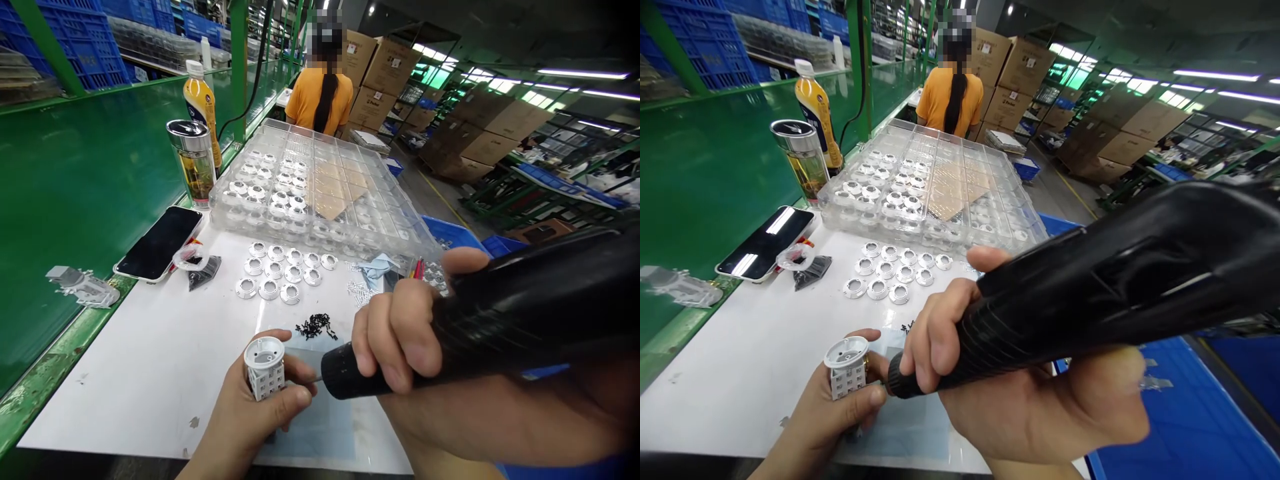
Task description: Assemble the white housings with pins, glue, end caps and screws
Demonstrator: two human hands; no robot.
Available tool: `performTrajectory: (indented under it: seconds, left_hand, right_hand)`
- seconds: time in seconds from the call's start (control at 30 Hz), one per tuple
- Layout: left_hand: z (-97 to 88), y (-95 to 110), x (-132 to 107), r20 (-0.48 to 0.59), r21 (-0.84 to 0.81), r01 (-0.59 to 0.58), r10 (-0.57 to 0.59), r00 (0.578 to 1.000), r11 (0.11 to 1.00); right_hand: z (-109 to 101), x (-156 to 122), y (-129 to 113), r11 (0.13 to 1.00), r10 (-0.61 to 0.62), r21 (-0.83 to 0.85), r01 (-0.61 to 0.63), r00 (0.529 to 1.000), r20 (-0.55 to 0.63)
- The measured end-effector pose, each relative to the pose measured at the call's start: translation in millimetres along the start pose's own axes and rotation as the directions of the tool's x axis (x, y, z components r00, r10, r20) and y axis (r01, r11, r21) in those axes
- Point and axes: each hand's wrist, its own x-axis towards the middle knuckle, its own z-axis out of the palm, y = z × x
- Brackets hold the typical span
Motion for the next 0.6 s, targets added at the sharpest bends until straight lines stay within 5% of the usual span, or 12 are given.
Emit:
performTrajectory:
  seconds: [0.13, 0.33, 0.47, 0.6]
  left_hand:
    - [-16.3, 3, 7, 0.016, 0.148, -0.088, 0.086, 0.996, 0.985]
    - [-8.4, 17, -1, -0.174, 0.207, -0.057, 0.094, 0.980, 0.977]
    - [-2.9, 29, -11, -0.241, 0.498, -0.052, 0.196, 0.951, 0.866]
    - [-7.6, 38, -17, -0.273, 0.655, -0.070, 0.323, 0.906, 0.752]
  right_hand:
    - [-1, 6, 3, 0.998, -0.044, -0.049, 0.042, 0.999, -0.029]
    - [6, 35, 11, 0.976, -0.133, -0.182, 0.123, 0.990, -0.042]
    - [14, 58, 9, 0.882, -0.299, -0.391, 0.262, 0.953, -0.036]
    - [-13, 44, 15, 0.815, -0.360, -0.522, 0.251, 0.925, -0.118]
